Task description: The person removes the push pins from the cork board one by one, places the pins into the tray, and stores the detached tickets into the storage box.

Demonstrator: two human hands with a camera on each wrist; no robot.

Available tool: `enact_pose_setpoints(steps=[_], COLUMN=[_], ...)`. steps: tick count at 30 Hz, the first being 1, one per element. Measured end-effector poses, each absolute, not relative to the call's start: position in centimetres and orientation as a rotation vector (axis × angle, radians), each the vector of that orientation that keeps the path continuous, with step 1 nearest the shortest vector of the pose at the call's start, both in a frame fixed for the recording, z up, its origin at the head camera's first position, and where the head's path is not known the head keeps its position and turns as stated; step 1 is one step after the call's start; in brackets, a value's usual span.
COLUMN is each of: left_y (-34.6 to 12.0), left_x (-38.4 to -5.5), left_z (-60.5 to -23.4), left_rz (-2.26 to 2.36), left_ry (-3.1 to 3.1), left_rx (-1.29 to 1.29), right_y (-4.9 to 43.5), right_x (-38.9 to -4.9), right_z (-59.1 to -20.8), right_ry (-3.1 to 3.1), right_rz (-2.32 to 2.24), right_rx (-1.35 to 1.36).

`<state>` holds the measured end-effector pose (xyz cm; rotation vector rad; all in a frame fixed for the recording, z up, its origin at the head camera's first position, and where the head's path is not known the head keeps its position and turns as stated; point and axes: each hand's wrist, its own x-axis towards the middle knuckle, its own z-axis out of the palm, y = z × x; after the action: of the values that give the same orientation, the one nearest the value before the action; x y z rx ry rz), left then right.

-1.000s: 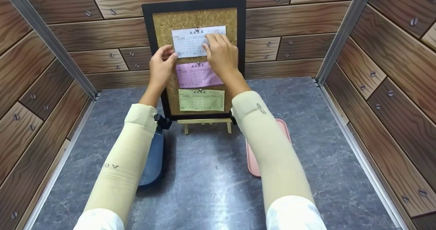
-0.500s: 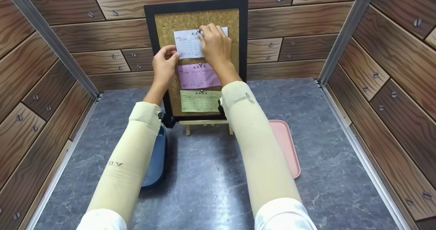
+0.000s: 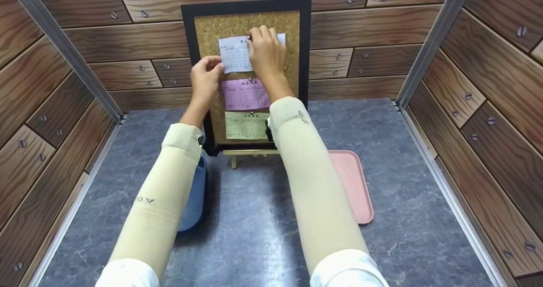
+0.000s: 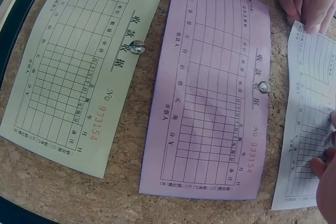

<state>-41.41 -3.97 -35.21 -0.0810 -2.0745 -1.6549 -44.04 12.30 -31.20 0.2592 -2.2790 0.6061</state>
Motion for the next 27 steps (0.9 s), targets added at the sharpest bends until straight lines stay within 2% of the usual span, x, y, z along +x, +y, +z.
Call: enact_pose_setpoints(steps=[27], left_y=[-4.06], left_x=[-41.50], left_z=[-35.28], left_rz=[-1.792], left_ry=[-1.998], left_rx=[-0.062], right_y=[12.20], right_x=[-44.09], right_z=[-31.14], right_ry=[-2.263], right_rz=[0.659], right_rx=[0.230])
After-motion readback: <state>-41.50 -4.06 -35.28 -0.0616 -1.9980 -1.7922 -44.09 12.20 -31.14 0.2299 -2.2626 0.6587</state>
